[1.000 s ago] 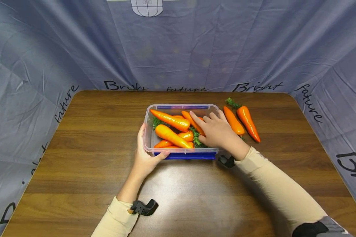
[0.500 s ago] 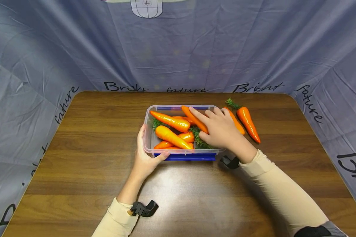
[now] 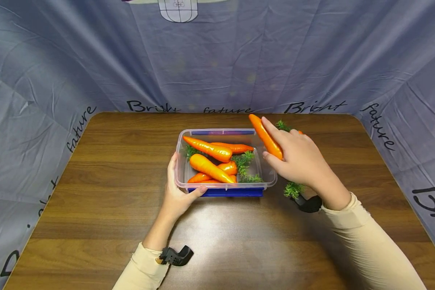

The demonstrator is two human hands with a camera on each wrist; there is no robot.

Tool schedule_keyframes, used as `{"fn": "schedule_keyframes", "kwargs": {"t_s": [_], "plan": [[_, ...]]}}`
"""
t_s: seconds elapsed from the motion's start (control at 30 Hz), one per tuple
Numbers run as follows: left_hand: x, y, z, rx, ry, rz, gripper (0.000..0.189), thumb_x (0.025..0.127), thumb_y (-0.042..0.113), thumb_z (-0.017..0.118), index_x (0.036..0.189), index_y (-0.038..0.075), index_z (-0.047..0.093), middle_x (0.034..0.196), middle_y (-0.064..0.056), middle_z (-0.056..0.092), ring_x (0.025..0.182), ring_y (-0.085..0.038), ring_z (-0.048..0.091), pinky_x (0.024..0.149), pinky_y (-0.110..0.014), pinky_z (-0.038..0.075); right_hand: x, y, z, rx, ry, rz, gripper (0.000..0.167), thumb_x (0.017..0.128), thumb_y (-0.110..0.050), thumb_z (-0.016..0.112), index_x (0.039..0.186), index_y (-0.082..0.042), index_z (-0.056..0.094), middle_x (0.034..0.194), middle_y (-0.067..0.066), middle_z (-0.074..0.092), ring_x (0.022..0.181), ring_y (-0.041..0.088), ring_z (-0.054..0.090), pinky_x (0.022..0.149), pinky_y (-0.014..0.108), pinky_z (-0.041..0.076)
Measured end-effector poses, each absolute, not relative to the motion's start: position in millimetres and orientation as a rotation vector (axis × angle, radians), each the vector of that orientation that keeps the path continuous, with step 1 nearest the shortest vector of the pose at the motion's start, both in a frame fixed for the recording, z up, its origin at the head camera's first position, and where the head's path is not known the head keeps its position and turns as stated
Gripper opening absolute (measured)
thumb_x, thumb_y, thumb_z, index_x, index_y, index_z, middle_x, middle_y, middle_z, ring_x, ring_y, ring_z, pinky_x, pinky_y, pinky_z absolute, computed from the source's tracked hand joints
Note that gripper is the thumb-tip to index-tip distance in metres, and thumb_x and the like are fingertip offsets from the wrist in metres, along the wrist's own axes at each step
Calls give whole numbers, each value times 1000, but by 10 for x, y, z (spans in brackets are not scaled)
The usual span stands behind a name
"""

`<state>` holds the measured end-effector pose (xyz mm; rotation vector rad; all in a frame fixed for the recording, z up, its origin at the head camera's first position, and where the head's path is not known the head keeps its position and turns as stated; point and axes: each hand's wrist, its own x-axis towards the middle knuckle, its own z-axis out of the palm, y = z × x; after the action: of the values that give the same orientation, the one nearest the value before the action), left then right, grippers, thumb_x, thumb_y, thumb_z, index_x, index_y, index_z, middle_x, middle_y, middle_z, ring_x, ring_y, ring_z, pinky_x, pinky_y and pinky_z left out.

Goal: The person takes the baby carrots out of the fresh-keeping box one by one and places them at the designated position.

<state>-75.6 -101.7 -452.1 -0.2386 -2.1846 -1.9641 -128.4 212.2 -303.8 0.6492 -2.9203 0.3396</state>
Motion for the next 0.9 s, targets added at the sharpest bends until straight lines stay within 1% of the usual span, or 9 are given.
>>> {"fn": "schedule_keyframes", "kwargs": {"t_s": [0.1, 0.2, 0.33, 0.43, 0.5, 0.6, 0.67, 0.77, 0.9], "plan": [[-750, -1012, -4504, -227, -2192, -1972, 118, 70, 7, 89, 158, 30, 13, 166, -6, 18, 148, -32, 29, 120, -52, 28, -1254, 2308, -3026, 593, -2959, 362, 79, 92, -38, 59, 159, -34, 18, 82, 4, 63, 76, 25, 53, 62, 38, 41], [-724, -1001, -4425, -224, -2192, -1990, 117, 71, 4, 87, 159, 23, 12, 166, -11, 17, 148, -36, 28, 119, -54, 28, -1251, 2530, -3050, 508, -3027, 376, 80, 92, -38, 58, 159, -35, 16, 79, 8, 60, 77, 26, 55, 56, 36, 40], [-673, -982, -4271, -219, -2195, -2015, 115, 72, 3, 85, 159, 14, 10, 165, -17, 16, 148, -40, 27, 119, -56, 27, -1283, 2856, -3131, 400, -3119, 388, 80, 94, -39, 57, 160, -35, 12, 82, 13, 61, 74, 27, 57, 53, 35, 40], [-652, -973, -4210, -212, -2202, -2022, 115, 73, 5, 86, 159, 13, 11, 165, -17, 16, 147, -40, 28, 119, -56, 28, -1320, 3103, -3210, 314, -3198, 386, 80, 95, -45, 54, 160, -35, 8, 92, 19, 63, 76, 30, 59, 54, 38, 41], [-646, -972, -4192, -208, -2204, -2024, 115, 72, 6, 86, 159, 13, 11, 165, -17, 16, 147, -40, 28, 119, -56, 27, -1353, 3264, -3269, 260, -3258, 369, 80, 96, -50, 51, 160, -35, 5, 106, 25, 64, 82, 35, 60, 57, 43, 43], [-647, -976, -4199, -213, -2194, -2031, 115, 72, 8, 87, 158, 13, 11, 165, -17, 17, 148, -39, 28, 119, -56, 27, -1409, 3483, -3358, 181, -3338, 347, 81, 97, -57, 47, 159, -35, 1, 122, 32, 59, 88, 42, 60, 58, 47, 45], [-647, -975, -4199, -213, -2190, -2034, 115, 72, 7, 87, 158, 13, 11, 165, -17, 16, 148, -39, 27, 119, -56, 27, -1438, 3609, -3423, 144, -3369, 330, 82, 97, -58, 47, 160, -32, 0, 133, 37, 52, 94, 47, 60, 59, 50, 46], [-648, -976, -4202, -210, -2192, -2033, 115, 72, 7, 87, 159, 14, 11, 165, -17, 16, 148, -38, 27, 120, -55, 26, -1473, 3759, -3519, 113, -3410, 310, 84, 97, -58, 47, 160, -28, 1, 135, 41, 47, 98, 52, 59, 60, 52, 46], [-650, -975, -4206, -200, -2209, -2026, 114, 73, 6, 86, 159, 15, 11, 165, -15, 15, 149, -37, 26, 120, -54, 26, -1504, 3883, -3622, 93, -3472, 306, 83, 98, -57, 45, 161, -24, 1, 142, 43, 38, 111, 63, 51, 70, 63, 47]]}}
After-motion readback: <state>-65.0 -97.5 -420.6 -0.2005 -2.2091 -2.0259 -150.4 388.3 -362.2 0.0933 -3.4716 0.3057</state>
